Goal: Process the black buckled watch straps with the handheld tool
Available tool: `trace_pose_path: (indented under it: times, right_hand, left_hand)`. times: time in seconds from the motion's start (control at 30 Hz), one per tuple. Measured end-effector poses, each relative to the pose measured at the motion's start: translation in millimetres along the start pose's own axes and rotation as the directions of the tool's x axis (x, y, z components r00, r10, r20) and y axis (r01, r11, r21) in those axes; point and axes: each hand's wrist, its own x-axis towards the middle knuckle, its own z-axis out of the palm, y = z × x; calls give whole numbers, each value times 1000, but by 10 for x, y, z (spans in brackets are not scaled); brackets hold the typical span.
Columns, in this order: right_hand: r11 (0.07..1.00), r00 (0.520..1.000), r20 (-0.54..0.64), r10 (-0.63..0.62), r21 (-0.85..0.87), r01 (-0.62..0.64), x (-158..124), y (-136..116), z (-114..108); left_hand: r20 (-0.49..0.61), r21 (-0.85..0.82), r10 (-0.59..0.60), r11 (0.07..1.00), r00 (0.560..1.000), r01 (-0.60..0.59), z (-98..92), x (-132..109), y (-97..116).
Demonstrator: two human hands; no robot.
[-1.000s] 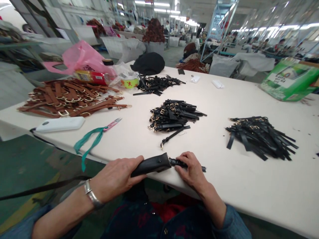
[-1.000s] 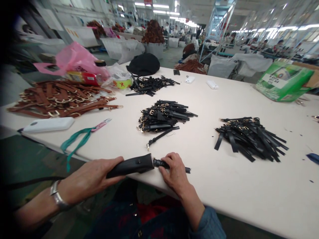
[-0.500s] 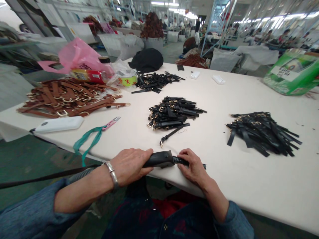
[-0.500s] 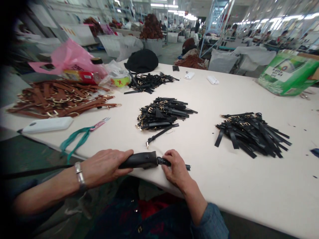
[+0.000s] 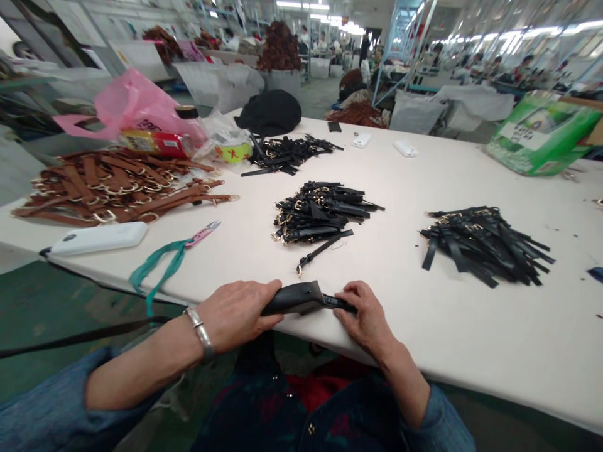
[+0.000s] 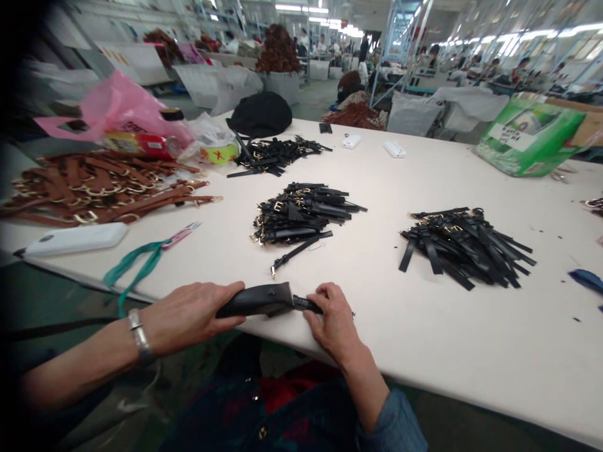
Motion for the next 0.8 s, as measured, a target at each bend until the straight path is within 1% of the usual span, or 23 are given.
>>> trace_pose_path:
  times: [0.07, 0.17, 0.33, 0.43, 0.53, 0.63, 0.7, 0.8]
  right_hand:
    - [1000, 1000, 12, 16, -7, -16, -18, -1, -16]
    - [1000, 999, 46, 13, 8, -13, -18, 16, -30]
    - [999, 995, 96, -13, 37, 10, -4, 24, -77]
    - [999, 993, 119, -10, 42, 5, -4, -12, -133]
    - [999, 992, 129, -2, 37, -3, -2, -57, -170]
    - [1000, 992, 125, -15, 25, 12, 15, -73, -159]
    - [1000, 993, 116, -11, 15, 9, 29, -61, -133]
    - [1000, 995, 91, 31, -7, -30, 39, -43, -103]
  left_hand:
    - [1, -5, 16, 1000, 1000, -16, -2, -51, 29]
    - [7, -15, 47, 999, 999, -47, -24, -65, 140]
    - [-18, 22, 65, 998, 998, -65, -59, 77, 299]
    - [-14, 22, 73, 997, 997, -73, -68, 122, 292]
    - [4, -12, 74, 997, 997, -74, -62, 77, 225]
    - [26, -27, 38, 999, 999, -37, -38, 25, 165]
    - [10, -29, 34, 999, 999, -34, -11, 29, 160]
    - [-17, -59, 52, 997, 999, -53, 61, 96, 175]
